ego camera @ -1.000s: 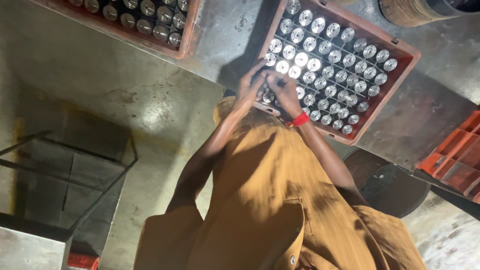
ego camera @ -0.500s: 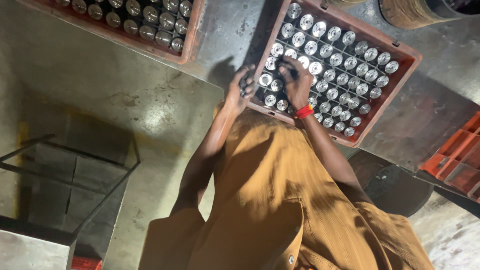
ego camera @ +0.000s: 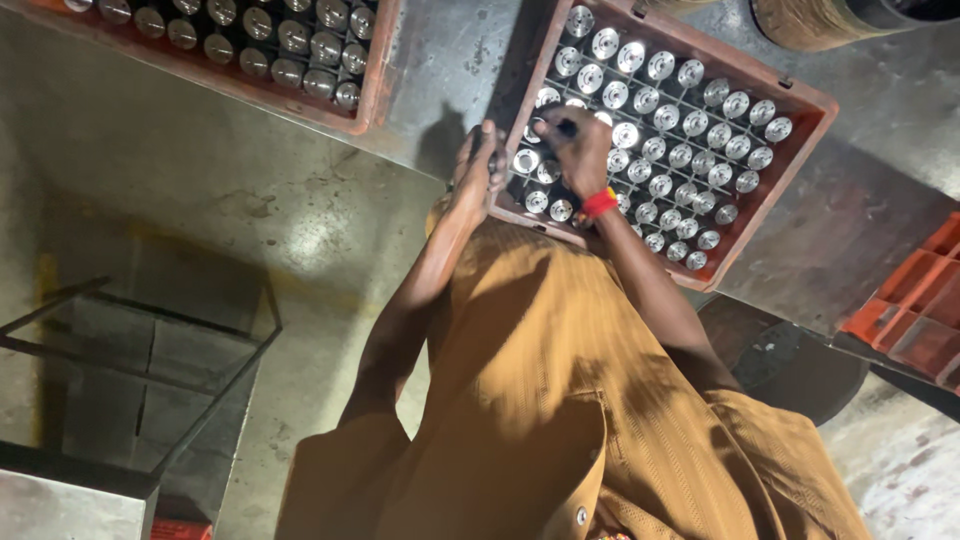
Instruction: The person repeatedly rubs small cylindrical metal parts in a tray with a cylindrical tool to polish them. They occasionally dip the tool into a container of small dark pellets and continue rubbing the parts. The person also picks up and places the metal parts within the tray.
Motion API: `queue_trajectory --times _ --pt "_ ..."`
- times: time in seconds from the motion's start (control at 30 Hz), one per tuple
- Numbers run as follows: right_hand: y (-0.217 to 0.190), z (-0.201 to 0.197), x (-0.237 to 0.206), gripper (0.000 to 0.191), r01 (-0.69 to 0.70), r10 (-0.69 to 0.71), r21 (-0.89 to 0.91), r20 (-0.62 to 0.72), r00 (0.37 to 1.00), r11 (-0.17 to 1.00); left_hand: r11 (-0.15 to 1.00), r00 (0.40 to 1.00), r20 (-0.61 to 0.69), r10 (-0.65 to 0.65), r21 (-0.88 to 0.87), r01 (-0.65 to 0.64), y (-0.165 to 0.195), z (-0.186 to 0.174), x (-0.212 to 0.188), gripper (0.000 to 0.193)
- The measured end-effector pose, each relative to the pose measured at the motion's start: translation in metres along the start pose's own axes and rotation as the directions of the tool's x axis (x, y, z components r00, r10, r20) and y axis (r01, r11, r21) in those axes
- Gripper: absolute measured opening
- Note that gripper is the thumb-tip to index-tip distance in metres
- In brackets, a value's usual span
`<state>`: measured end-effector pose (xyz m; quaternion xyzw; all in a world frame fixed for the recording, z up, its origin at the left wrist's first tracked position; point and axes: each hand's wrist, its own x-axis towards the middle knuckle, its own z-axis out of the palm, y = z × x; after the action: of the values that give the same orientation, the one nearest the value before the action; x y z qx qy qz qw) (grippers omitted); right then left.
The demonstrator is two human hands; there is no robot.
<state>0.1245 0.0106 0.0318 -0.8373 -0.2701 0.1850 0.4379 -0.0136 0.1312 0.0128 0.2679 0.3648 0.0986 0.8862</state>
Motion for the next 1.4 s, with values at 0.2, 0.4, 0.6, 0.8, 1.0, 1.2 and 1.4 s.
queue_trajectory --times 0.2,0.4,0.6,0.8,1.0,1.2,1.4 --pt "-0.004 -0.011 -0.027 0.029 -0.009 -0.038 0.269 0.170 0.985 0.963 0.922 0.983 -0.038 -0.182 0.341 0.184 -0.015 0.027 0.011 0.043" --pt "-0.011 -0.016 -0.035 0.019 0.180 -0.189 0.092 0.100 0.977 0.979 0.913 0.963 -0.175 -0.204 0.322 0.252 -0.019 0.036 0.009 0.054" --pt "-0.003 -0.012 -0.007 0.011 -0.105 0.129 0.256 -0.078 0.989 0.961 0.971 0.972 0.023 -0.232 -0.055 0.233 -0.010 0.023 0.010 0.041" --pt "-0.008 -0.005 0.032 0.010 0.218 -0.250 -0.294 -0.073 0.966 0.931 0.945 0.967 0.220 -0.130 -0.268 0.188 0.002 0.019 0.005 0.026" --pt "-0.014 -0.007 0.042 0.014 -0.062 0.058 -0.205 -0.025 0.998 0.977 0.983 0.975 0.213 -0.058 -0.161 0.094 0.013 0.028 -0.005 0.025" --pt "-0.010 -0.013 0.006 0.030 0.037 -0.058 0.368 0.046 0.997 0.929 0.958 0.982 0.033 0.185 0.218 -0.188 0.002 0.047 0.010 0.024" --pt "-0.004 -0.007 0.007 0.022 -0.082 0.091 0.360 -0.008 0.996 0.929 0.918 0.984 -0.050 0.171 0.371 -0.141 -0.005 0.052 0.022 0.024"
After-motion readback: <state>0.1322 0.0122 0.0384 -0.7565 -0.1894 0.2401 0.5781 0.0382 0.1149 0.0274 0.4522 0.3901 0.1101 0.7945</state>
